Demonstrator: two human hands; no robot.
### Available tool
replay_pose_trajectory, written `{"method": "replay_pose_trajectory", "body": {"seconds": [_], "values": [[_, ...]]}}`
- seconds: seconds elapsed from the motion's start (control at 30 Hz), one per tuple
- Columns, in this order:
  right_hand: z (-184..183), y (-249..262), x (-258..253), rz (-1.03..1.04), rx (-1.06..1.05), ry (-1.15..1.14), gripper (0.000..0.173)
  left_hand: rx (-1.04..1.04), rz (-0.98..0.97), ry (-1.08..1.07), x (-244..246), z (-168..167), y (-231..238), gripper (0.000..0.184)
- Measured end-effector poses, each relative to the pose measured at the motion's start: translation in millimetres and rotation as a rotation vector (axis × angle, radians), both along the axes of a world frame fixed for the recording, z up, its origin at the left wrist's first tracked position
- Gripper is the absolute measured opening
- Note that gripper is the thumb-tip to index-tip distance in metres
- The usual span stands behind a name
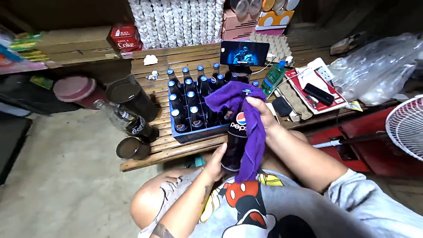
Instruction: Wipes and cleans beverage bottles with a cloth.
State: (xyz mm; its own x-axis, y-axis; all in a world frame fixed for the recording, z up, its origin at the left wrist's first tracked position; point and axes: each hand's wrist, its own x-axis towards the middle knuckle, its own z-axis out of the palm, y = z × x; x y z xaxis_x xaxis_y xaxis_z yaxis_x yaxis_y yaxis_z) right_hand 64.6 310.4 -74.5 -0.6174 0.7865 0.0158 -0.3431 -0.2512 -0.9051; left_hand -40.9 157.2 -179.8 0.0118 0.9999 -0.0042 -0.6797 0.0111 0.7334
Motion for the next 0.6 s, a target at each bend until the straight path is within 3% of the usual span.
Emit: {"method": "replay_pose_trajectory", "body": {"seconds": [0.07, 0.23, 0.33, 0.47, 0.6], "values": [[-3, 0, 1, -0.045, -0.034, 0.006, 0.019, -0.060, -0.025, -0.015, 1, 1, 2, 0.060], [12, 6, 2, -0.319, 0.049, -0.114, 0.021, -0.032, 0.139, 0.264, 3, -5, 16, 0.065], [23, 6, 0, -0.412, 0.109, -0.119, 0.024, 0.027, 0.277, 0.489, 9, -8, 20, 0.077], [19, -2, 1, -0.328, 0.131, -0.136, 0.031, 0.114, 0.321, 0.457, 12, -18, 18, 0.068], [0, -10, 9, -0.130, 0.121, -0.103, 0.041, 0.142, 0.196, 0.285, 8, -11, 7, 0.087]]}}
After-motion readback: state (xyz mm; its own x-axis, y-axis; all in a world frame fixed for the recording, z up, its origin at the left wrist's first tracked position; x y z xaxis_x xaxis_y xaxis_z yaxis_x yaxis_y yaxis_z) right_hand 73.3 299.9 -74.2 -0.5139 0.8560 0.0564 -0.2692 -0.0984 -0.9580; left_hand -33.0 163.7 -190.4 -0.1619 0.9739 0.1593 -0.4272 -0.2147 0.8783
